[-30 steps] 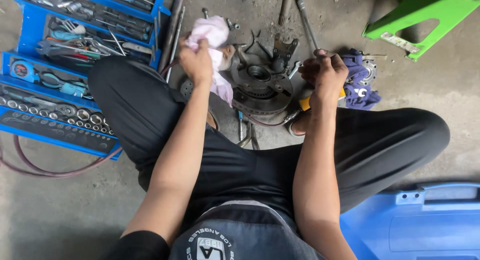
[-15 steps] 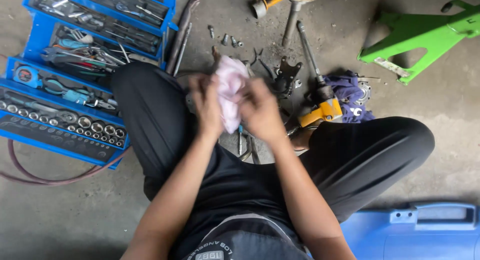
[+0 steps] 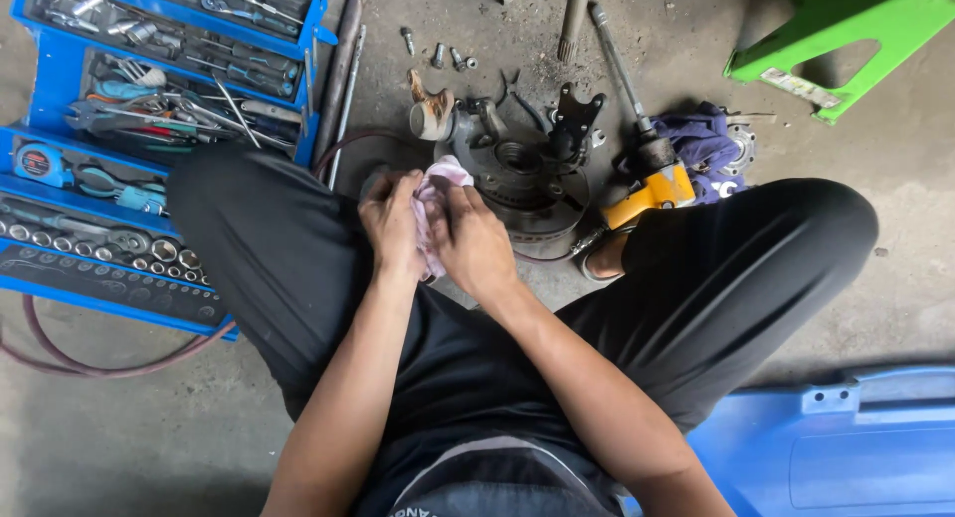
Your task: The recorder is disassembling, cleaning, and inspecting a car's wheel hub and steering knuckle assembly.
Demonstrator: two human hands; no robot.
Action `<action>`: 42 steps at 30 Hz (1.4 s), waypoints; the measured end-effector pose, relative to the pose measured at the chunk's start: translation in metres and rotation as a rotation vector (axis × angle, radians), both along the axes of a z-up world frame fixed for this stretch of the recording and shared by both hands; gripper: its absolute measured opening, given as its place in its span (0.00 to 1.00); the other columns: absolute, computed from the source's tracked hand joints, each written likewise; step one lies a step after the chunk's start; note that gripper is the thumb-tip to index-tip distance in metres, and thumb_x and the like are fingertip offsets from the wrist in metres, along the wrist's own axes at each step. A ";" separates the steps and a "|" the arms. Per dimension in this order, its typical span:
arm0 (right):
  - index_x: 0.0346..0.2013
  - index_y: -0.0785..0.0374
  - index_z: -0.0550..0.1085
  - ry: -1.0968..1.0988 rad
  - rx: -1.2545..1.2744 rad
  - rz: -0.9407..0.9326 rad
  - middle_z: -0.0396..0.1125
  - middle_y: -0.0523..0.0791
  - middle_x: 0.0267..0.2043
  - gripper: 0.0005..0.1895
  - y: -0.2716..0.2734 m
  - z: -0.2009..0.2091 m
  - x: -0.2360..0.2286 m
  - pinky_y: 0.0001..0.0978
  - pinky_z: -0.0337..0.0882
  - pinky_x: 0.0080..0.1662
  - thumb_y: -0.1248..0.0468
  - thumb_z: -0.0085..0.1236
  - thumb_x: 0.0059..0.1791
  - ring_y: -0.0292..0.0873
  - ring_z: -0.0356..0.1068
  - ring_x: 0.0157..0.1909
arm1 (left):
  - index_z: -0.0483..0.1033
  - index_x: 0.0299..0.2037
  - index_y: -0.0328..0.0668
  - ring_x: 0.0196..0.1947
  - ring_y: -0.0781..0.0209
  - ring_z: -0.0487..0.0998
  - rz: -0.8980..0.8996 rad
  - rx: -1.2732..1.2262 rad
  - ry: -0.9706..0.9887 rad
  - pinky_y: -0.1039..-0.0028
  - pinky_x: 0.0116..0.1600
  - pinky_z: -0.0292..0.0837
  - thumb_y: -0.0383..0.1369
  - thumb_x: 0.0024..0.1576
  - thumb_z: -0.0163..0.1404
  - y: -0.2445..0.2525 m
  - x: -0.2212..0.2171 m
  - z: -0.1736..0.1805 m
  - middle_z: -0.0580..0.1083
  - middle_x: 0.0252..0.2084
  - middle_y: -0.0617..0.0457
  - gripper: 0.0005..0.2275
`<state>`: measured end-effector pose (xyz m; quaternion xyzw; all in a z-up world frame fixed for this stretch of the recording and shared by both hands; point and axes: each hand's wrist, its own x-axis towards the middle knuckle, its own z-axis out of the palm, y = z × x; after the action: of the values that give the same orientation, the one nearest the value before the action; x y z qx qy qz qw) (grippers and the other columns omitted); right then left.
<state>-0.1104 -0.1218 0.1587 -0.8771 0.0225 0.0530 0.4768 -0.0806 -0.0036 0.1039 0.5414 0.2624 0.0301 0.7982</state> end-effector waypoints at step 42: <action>0.61 0.72 0.68 0.640 0.535 -0.220 0.72 0.53 0.46 0.25 -0.033 -0.011 0.031 0.36 0.73 0.52 0.64 0.53 0.50 0.47 0.75 0.49 | 0.72 0.39 0.33 0.41 0.66 0.72 -0.308 0.519 0.360 0.74 0.49 0.69 0.29 0.60 0.55 -0.034 0.019 0.039 0.72 0.39 0.52 0.07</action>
<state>-0.0799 -0.1547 0.1481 -0.6543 0.2483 0.2753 0.6591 -0.0614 -0.0380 0.1432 0.7561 0.2978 -0.1212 0.5700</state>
